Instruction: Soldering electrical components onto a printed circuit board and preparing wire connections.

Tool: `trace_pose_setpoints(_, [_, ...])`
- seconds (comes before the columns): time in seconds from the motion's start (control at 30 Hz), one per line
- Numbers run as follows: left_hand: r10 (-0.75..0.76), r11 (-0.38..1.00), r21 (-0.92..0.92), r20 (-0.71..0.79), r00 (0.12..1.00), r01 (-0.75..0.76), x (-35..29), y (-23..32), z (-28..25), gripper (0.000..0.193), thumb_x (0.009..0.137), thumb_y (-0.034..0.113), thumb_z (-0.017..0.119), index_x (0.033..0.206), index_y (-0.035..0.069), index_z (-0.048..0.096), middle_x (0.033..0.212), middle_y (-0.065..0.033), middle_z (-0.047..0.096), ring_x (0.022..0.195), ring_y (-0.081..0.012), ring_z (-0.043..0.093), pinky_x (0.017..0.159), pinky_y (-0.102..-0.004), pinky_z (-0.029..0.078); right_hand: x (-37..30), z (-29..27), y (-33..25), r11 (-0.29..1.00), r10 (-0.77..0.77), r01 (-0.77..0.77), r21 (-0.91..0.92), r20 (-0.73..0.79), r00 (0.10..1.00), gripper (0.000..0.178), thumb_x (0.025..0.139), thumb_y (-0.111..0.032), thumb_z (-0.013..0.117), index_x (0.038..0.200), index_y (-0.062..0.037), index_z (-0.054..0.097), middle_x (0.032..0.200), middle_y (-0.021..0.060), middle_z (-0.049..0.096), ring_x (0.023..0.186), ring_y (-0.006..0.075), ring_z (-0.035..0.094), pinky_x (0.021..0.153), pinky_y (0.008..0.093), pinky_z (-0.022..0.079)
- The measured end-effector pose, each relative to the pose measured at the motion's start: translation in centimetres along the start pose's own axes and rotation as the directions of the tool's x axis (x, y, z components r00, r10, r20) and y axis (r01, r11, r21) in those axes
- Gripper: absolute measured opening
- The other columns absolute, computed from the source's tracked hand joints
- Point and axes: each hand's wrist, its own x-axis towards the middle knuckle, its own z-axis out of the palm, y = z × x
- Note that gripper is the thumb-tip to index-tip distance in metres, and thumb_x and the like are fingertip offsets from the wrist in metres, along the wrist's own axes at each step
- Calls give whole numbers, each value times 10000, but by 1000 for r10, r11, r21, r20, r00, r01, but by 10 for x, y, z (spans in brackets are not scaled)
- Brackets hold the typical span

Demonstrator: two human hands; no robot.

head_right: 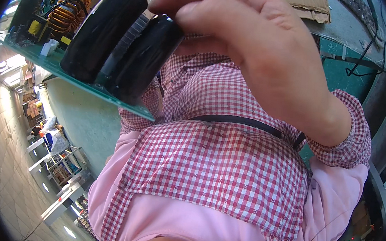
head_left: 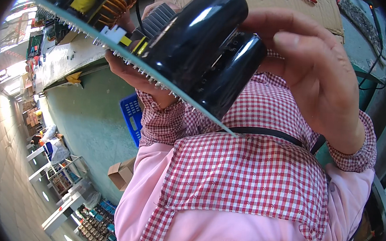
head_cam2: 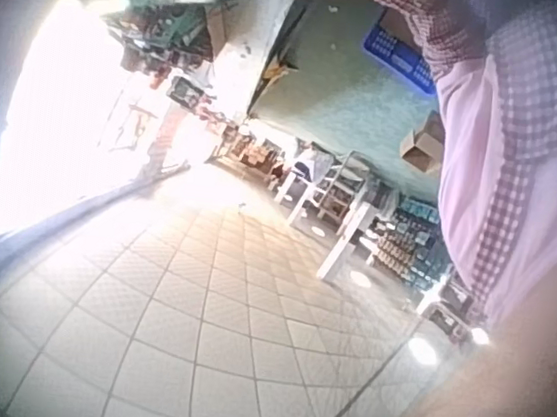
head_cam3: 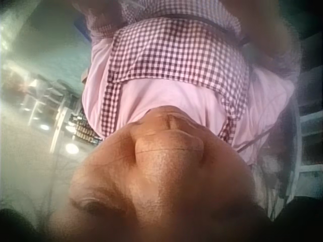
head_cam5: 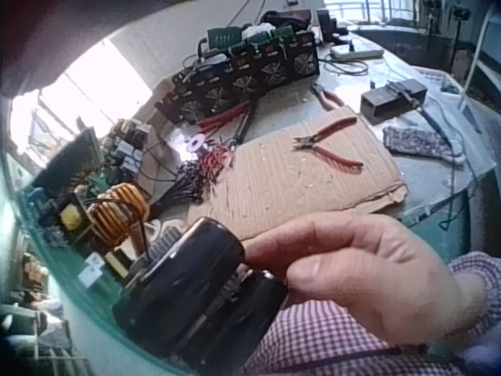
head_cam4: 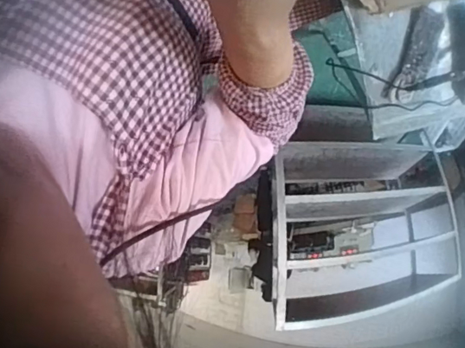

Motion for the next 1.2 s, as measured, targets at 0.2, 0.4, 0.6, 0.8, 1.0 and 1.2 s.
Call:
trace_pose_setpoints(0.2, [-426,679,-604,140,894,418,7,16,-4,640,952,471,368,1431,58,271,1374,-231,407,1168,-425,517,912,-549,502,-2,-2,6,999,26,-25,-22,19,999,269,923,-139,544,1152,0,577,1063,97,636,985,160,638,916,319,502])
trace_pose_setpoints(0.4, [-361,676,-562,313,878,478,6,12,9,629,932,477,412,1404,70,331,1343,-182,447,1142,-370,537,939,-494,477,0,-8,8,977,151,-155,149,39,988,230,935,-152,551,1108,-8,598,931,57,665,889,130,658,832,272,533])
trace_pose_setpoints(0.6, [-310,672,-486,501,808,559,13,-1,8,646,888,465,562,1374,77,388,1310,-155,474,1153,-299,525,974,-414,444,10,-1,-7,988,31,-56,-141,-175,984,246,933,-144,572,1142,-16,596,933,73,669,904,145,658,835,269,534])
trace_pose_setpoints(0.8, [-455,676,-408,424,783,614,8,-25,-18,602,903,431,552,1368,81,398,1288,-136,494,1126,-260,542,938,-372,460,26,-19,-4,650,-462,450,-612,152,874,340,904,-229,604,1058,74,608,925,201,662,766,228,674,703,304,567])
trace_pose_setpoints(1.0, [-629,661,-370,203,751,653,-2,-20,-48,534,936,385,499,1368,86,398,1263,-112,516,1082,-220,570,877,-330,494,7,-154,-13,643,-355,440,-627,265,897,344,905,-237,604,1051,75,613,927,200,662,760,229,671,697,304,564])
trace_pose_setpoints(1.2, [-743,634,-376,-52,668,676,-47,-7,-38,470,970,338,446,1367,92,399,1239,-89,539,1039,-180,598,815,-288,528,45,-157,-27,619,-222,433,-655,382,897,349,906,-245,604,1043,75,617,929,199,662,753,229,667,690,303,561])
